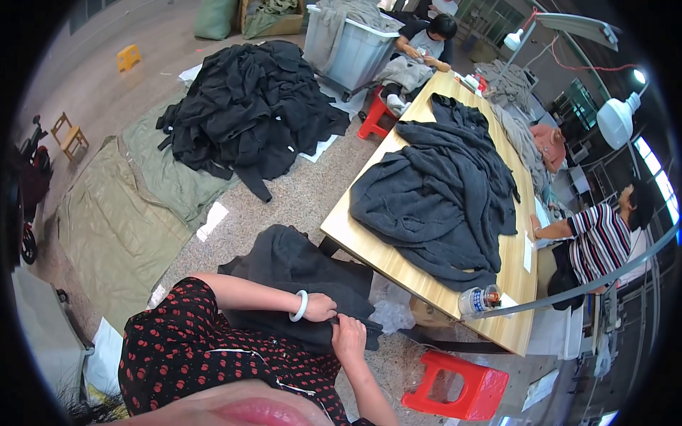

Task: Folding and sorting black garments on a table in a textile factory setting.

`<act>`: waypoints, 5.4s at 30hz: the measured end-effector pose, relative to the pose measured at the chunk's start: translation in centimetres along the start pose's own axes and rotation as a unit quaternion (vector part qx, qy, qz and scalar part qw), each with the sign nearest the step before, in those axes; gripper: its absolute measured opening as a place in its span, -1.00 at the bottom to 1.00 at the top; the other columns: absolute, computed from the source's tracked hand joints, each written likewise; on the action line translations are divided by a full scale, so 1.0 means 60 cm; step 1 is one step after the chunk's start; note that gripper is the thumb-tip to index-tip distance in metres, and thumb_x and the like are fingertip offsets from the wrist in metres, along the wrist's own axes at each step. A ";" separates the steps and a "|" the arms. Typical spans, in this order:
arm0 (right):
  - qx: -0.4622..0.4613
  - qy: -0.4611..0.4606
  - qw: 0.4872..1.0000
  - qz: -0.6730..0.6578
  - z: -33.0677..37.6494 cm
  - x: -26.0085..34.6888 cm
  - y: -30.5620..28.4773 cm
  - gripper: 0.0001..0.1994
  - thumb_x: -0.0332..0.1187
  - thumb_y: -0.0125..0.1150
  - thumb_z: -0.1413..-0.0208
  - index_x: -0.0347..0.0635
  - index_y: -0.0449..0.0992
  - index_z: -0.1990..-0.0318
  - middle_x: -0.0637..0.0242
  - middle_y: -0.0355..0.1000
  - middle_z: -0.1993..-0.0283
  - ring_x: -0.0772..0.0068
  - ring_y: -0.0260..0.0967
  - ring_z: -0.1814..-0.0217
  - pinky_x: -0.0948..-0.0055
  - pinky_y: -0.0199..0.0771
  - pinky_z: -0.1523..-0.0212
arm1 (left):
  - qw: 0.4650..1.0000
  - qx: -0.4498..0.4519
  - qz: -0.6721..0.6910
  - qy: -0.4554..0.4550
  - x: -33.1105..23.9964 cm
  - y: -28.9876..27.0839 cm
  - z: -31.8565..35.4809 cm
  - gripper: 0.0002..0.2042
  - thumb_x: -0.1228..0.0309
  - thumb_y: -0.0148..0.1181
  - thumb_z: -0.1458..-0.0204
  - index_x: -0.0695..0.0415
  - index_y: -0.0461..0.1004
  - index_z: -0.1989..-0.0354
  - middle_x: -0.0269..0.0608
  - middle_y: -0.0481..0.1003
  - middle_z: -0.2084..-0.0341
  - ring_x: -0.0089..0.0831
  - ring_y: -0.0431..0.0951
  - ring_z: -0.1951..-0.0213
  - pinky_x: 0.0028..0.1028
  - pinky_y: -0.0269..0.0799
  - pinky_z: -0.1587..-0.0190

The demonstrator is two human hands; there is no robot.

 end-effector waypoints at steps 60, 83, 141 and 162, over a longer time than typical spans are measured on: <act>0.087 0.017 0.981 -0.175 -0.084 -0.024 -0.021 -0.79 -0.46 0.07 0.06 -0.25 0.40 0.21 0.13 0.39 0.27 0.20 0.36 0.23 0.39 0.33 0.20 | 0.982 0.133 0.083 -0.105 0.108 -0.108 0.052 -0.53 0.05 -0.11 -0.05 0.26 0.41 0.16 -0.10 0.46 0.24 -0.37 0.41 0.16 -0.47 0.24 0.04; 0.057 -0.122 0.985 -0.112 -0.061 0.093 0.029 -0.99 -0.53 -0.03 0.22 -0.24 0.29 0.56 0.12 0.29 0.59 0.09 0.28 0.46 0.22 0.27 0.37 | 0.984 0.100 -0.029 0.145 0.053 -0.079 0.064 -0.72 0.24 0.15 0.22 0.26 0.41 0.56 0.05 0.41 0.61 -0.15 0.42 0.54 -0.30 0.30 0.45; 0.046 -0.032 0.988 -0.145 -0.075 0.073 0.012 -0.88 -0.52 0.01 0.06 -0.30 0.34 0.31 0.04 0.37 0.40 0.04 0.33 0.32 0.24 0.31 0.26 | 0.986 -0.082 -0.094 0.115 0.010 -0.105 0.110 -0.89 0.47 -0.08 0.18 0.28 0.29 0.52 0.01 0.36 0.51 -0.02 0.40 0.39 -0.20 0.31 0.32; 0.167 -0.156 0.960 -0.162 -0.134 0.167 0.075 -0.81 -0.35 0.15 0.13 -0.25 0.41 0.36 0.14 0.39 0.38 0.12 0.33 0.28 0.28 0.31 0.23 | 0.994 0.054 -0.051 -0.076 0.146 -0.189 0.184 -0.62 0.14 0.10 0.14 0.24 0.45 0.30 0.00 0.47 0.42 -0.16 0.46 0.29 -0.34 0.32 0.21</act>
Point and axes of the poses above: each hand's wrist, its own z-axis away from the middle knuckle, its own y-axis out of the palm, x = y × z, the point moved 5 cm from there along -z, towards the middle knuckle
